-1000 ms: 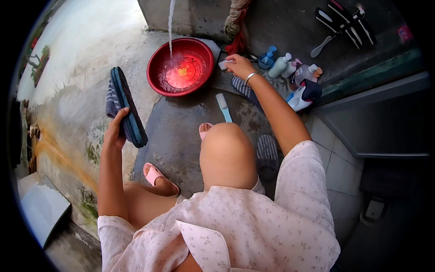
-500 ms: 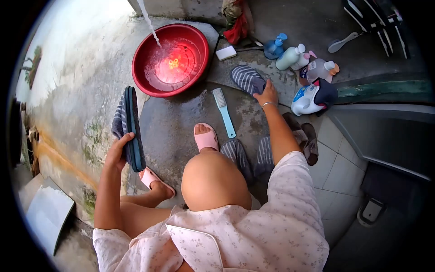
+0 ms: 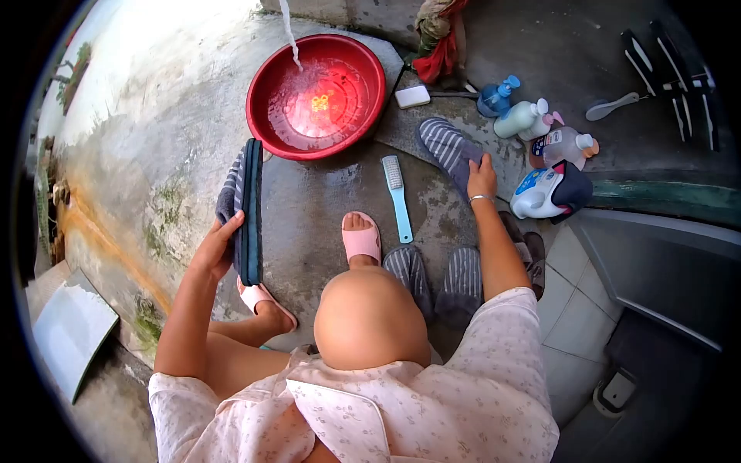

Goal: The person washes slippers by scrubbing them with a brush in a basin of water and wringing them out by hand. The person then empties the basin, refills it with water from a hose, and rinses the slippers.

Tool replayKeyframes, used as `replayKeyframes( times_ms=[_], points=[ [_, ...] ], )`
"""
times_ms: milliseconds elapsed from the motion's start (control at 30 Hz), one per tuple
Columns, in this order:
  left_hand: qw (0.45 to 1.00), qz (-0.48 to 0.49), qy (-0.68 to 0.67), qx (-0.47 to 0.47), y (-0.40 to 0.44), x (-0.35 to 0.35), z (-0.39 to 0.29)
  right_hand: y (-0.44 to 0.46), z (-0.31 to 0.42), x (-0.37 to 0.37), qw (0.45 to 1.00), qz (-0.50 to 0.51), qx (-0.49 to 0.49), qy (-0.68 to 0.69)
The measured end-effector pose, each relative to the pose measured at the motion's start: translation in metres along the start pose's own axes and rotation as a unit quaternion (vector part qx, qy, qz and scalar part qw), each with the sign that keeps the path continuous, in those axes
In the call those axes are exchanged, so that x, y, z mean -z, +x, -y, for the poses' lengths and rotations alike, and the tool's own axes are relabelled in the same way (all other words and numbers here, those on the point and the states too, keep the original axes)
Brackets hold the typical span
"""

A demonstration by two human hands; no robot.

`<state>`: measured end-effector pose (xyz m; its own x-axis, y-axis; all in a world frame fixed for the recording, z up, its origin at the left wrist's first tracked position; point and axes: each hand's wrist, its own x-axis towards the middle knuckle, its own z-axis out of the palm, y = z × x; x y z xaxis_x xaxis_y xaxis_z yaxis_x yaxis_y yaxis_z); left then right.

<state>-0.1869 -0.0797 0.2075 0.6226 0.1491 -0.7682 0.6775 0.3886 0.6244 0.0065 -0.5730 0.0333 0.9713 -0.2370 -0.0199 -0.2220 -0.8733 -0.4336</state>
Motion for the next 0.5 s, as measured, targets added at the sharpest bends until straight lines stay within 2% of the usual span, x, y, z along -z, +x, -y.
replayKeyframes(
  times_ms=[33, 100, 167, 267, 300, 400, 500],
  points=[
    [1.000, 0.006, 0.000, -0.001, -0.001, -0.001, 0.001, -0.005, 0.000, 0.006, 1.000, -0.005, -0.002, -0.003],
    [1.000, 0.011, -0.019, -0.014, -0.003, -0.002, 0.003, -0.025, 0.022, 0.025, 0.988, -0.044, 0.064, 0.131],
    [0.999, 0.021, -0.032, -0.016, 0.001, 0.003, 0.009, -0.034, 0.037, 0.036, 0.986, -0.036, 0.071, 0.149],
    [0.998, 0.010, -0.058, -0.023, -0.002, 0.005, 0.014, -0.044, 0.062, 0.040, 0.898, 0.076, 0.056, 0.430],
    [0.998, -0.014, -0.059, -0.003, -0.010, 0.002, 0.008, -0.049, 0.080, 0.045, 0.895, 0.081, 0.065, 0.433],
    [0.994, -0.040, -0.087, -0.055, -0.012, 0.004, 0.013, -0.068, 0.138, 0.058, 0.809, 0.157, 0.060, 0.564],
    [0.984, -0.072, -0.112, -0.119, -0.021, 0.004, 0.010, -0.085, 0.195, 0.076, 0.786, 0.205, 0.064, 0.580]
  ],
)
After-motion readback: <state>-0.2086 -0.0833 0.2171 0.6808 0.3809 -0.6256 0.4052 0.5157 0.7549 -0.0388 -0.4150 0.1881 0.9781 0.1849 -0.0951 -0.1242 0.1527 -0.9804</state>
